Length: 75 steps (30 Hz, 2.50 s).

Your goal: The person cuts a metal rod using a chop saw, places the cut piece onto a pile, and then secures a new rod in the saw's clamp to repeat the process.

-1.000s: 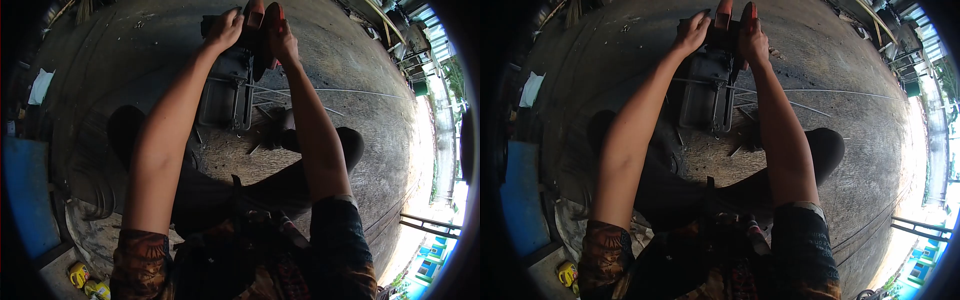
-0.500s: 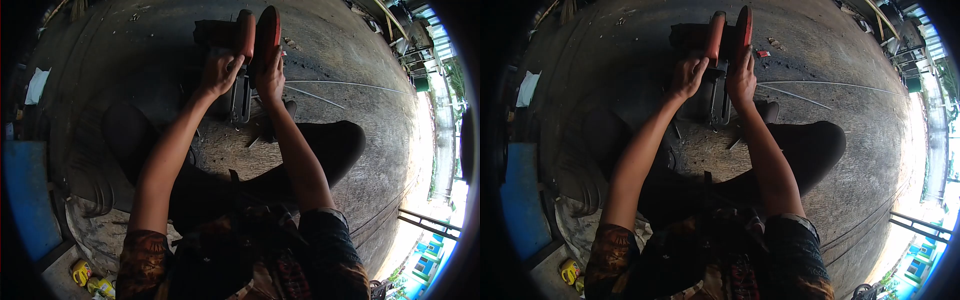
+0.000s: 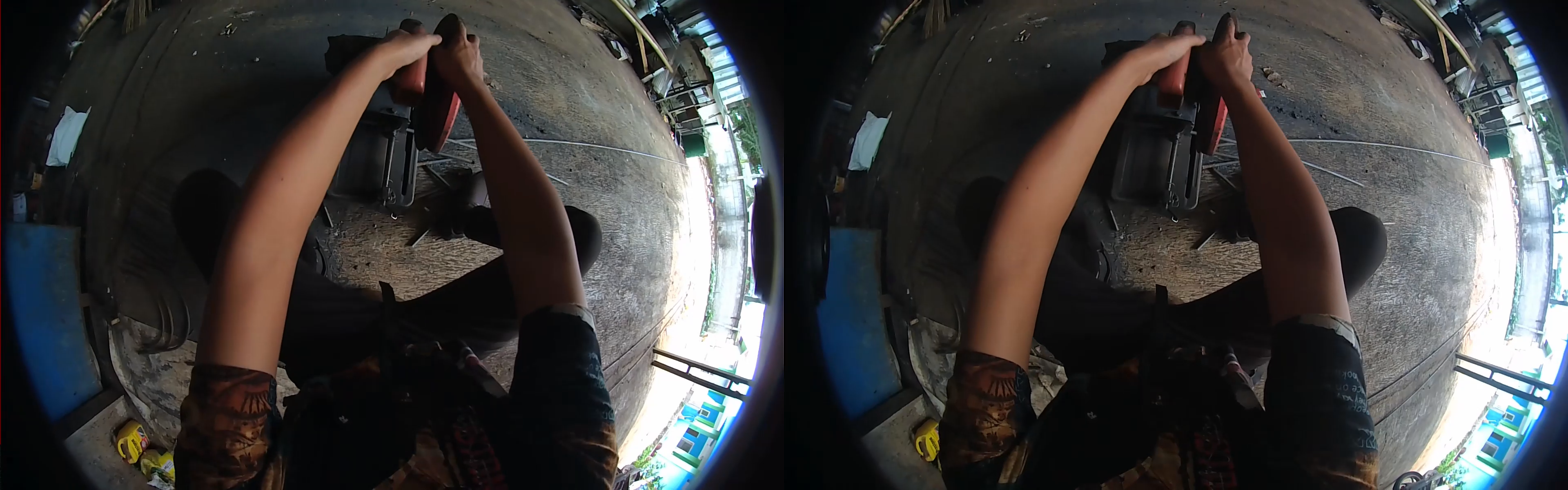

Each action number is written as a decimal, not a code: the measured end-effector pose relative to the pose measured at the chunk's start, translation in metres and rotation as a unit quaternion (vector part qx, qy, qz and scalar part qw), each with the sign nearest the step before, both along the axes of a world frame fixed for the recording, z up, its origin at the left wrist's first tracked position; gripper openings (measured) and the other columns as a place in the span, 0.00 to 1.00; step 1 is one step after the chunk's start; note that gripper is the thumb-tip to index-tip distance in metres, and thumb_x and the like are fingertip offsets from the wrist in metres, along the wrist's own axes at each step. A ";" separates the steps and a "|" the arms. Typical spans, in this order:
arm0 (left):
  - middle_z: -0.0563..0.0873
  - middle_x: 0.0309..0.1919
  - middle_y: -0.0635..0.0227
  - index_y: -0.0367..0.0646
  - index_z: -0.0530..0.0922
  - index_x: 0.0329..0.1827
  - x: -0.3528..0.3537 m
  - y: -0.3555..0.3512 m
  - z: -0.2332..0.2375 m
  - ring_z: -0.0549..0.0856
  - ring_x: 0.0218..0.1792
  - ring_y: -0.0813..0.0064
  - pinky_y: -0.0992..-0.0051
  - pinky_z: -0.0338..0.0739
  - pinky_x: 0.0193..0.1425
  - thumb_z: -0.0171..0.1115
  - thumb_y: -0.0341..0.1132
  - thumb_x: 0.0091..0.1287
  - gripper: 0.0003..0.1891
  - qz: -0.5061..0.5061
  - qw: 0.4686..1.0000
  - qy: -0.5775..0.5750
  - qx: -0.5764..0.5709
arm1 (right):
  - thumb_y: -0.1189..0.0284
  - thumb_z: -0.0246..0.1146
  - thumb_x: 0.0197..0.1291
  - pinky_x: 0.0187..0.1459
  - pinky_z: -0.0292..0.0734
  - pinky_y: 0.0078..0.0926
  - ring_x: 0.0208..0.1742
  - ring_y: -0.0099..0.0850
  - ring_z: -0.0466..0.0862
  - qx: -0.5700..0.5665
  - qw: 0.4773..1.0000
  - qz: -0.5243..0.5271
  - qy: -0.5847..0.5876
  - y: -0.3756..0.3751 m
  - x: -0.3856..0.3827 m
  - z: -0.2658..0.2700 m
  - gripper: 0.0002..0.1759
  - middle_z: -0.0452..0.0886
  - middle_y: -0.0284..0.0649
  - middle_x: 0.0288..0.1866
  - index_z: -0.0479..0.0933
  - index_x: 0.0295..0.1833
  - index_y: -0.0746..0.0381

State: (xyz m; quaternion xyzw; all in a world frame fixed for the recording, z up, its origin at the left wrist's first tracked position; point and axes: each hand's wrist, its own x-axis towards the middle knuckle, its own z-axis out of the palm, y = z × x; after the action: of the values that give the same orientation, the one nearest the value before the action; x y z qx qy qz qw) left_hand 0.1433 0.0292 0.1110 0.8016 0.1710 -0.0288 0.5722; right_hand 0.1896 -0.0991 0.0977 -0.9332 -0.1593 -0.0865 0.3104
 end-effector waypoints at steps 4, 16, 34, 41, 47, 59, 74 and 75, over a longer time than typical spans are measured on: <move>0.84 0.49 0.49 0.31 0.80 0.52 -0.004 -0.011 0.002 0.84 0.50 0.61 0.65 0.76 0.55 0.70 0.52 0.49 0.34 0.048 0.994 0.004 0.095 | 0.56 0.65 0.53 0.58 0.72 0.56 0.60 0.62 0.74 0.041 0.998 -0.013 -0.038 -0.003 -0.007 -0.008 0.42 0.70 0.60 0.61 0.58 0.72 0.56; 0.88 0.36 0.53 0.36 0.85 0.36 -0.005 -0.010 0.004 0.88 0.39 0.63 0.67 0.80 0.45 0.68 0.49 0.48 0.23 0.048 0.978 0.006 0.201 | 0.71 0.57 0.60 0.56 0.74 0.53 0.59 0.62 0.75 -0.021 1.000 -0.023 -0.002 0.001 -0.023 0.009 0.41 0.63 0.62 0.69 0.47 0.78 0.56; 0.86 0.46 0.48 0.37 0.84 0.44 -0.035 -0.012 0.010 0.86 0.48 0.57 0.65 0.77 0.53 0.61 0.54 0.51 0.29 -0.009 0.985 0.033 0.168 | 0.62 0.70 0.48 0.57 0.73 0.55 0.57 0.62 0.76 0.000 0.998 -0.049 -0.036 -0.003 -0.026 -0.011 0.48 0.70 0.60 0.60 0.55 0.74 0.55; 0.87 0.41 0.48 0.38 0.85 0.40 -0.031 -0.010 0.000 0.87 0.47 0.57 0.66 0.78 0.51 0.58 0.54 0.50 0.27 0.005 0.985 0.037 0.171 | 0.66 0.61 0.60 0.53 0.73 0.61 0.60 0.62 0.76 -0.018 0.998 -0.038 0.048 -0.002 -0.038 0.009 0.45 0.62 0.63 0.69 0.44 0.79 0.51; 0.87 0.39 0.49 0.37 0.85 0.37 -0.039 -0.013 -0.002 0.88 0.42 0.58 0.66 0.80 0.47 0.60 0.53 0.49 0.26 0.009 0.989 0.053 0.136 | 0.63 0.69 0.48 0.56 0.74 0.53 0.57 0.61 0.77 -0.002 0.997 -0.057 -0.051 -0.004 -0.036 -0.014 0.47 0.70 0.60 0.59 0.56 0.74 0.55; 0.83 0.18 0.58 0.33 0.81 0.20 -0.076 -0.023 -0.026 0.84 0.24 0.68 0.68 0.76 0.31 0.63 0.52 0.51 0.25 0.012 0.995 0.006 0.097 | 0.64 0.59 0.61 0.48 0.76 0.55 0.48 0.62 0.80 0.094 0.991 -0.041 -0.089 -0.013 -0.051 -0.057 0.43 0.76 0.64 0.50 0.47 0.79 0.47; 0.83 0.15 0.62 0.33 0.79 0.22 -0.113 -0.042 -0.069 0.85 0.19 0.73 0.71 0.80 0.25 0.64 0.37 0.54 0.13 0.094 0.990 -0.048 -0.091 | 0.71 0.56 0.62 0.49 0.77 0.52 0.50 0.62 0.79 0.157 0.983 -0.031 -0.087 -0.016 -0.095 -0.076 0.36 0.74 0.61 0.56 0.55 0.76 0.57; 0.83 0.15 0.62 0.33 0.79 0.23 -0.115 -0.044 -0.072 0.85 0.19 0.74 0.72 0.80 0.24 0.65 0.36 0.54 0.13 0.103 0.988 -0.057 -0.099 | 0.71 0.56 0.63 0.49 0.77 0.52 0.50 0.62 0.79 0.153 0.983 -0.036 -0.095 -0.015 -0.096 -0.079 0.35 0.74 0.61 0.56 0.55 0.75 0.56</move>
State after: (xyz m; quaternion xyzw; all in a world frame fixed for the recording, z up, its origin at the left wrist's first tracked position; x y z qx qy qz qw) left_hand 0.0283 -0.0144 0.0391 0.7195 0.2164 0.0593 0.6572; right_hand 0.0935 -0.1146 0.0184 -0.8673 -0.1391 -0.2095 0.4296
